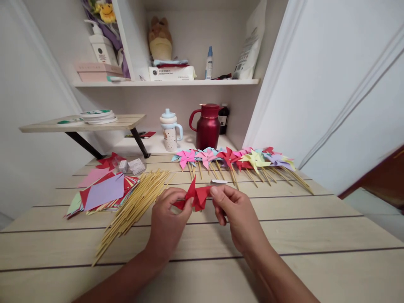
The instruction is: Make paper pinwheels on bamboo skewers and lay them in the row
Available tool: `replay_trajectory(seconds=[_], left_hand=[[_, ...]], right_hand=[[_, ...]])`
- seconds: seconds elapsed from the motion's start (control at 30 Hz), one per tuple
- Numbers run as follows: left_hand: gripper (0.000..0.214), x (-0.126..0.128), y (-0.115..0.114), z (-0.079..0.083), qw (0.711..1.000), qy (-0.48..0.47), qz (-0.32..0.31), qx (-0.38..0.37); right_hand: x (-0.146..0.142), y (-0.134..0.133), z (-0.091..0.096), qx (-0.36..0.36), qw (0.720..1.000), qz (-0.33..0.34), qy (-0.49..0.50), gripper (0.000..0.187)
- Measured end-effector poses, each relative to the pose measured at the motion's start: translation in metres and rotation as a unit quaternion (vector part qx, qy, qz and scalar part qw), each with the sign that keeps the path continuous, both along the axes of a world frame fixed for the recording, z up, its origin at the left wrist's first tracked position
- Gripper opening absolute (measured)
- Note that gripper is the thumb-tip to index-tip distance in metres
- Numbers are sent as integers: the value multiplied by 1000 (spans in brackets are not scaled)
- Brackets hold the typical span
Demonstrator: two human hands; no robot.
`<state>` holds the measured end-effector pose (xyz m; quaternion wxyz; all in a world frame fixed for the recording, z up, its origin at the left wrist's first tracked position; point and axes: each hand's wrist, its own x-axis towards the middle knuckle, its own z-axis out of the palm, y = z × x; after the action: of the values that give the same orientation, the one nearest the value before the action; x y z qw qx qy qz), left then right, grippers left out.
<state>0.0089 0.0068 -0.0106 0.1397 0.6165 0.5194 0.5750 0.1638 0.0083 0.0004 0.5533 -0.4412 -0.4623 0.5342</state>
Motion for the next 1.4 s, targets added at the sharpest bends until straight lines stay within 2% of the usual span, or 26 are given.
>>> replay_trajectory(seconds=[0.37, 0.57, 0.7, 0.8, 0.93, 1.17, 1.4], left_hand=[[13, 0, 4, -3, 994, -68, -59, -60], [11, 0, 2, -1, 1000, -4, -11, -15], [11, 0, 0, 1, 1000, 9, -3, -3], [11, 0, -1, 3, 997, -44, -50, -42], [13, 1, -1, 7, 977, -129, -117, -127], [13, 2, -1, 5, 948, -205, -135, -203], [14, 2, -1, 3, 947, -215, -133, -198]], right_hand=[[1, 2, -2, 1, 1000, -11, -28, 32], [2, 0, 3, 0, 1000, 5, -8, 44], [2, 1, 3, -7, 1000, 2, -23, 37], [1, 2, 3, -7, 999, -14, -35, 37], [2, 2, 2, 5, 998, -34, -45, 37], [1, -1, 1, 36, 993, -78, -85, 36], [-1, 0, 0, 57, 985, -91, -132, 37]])
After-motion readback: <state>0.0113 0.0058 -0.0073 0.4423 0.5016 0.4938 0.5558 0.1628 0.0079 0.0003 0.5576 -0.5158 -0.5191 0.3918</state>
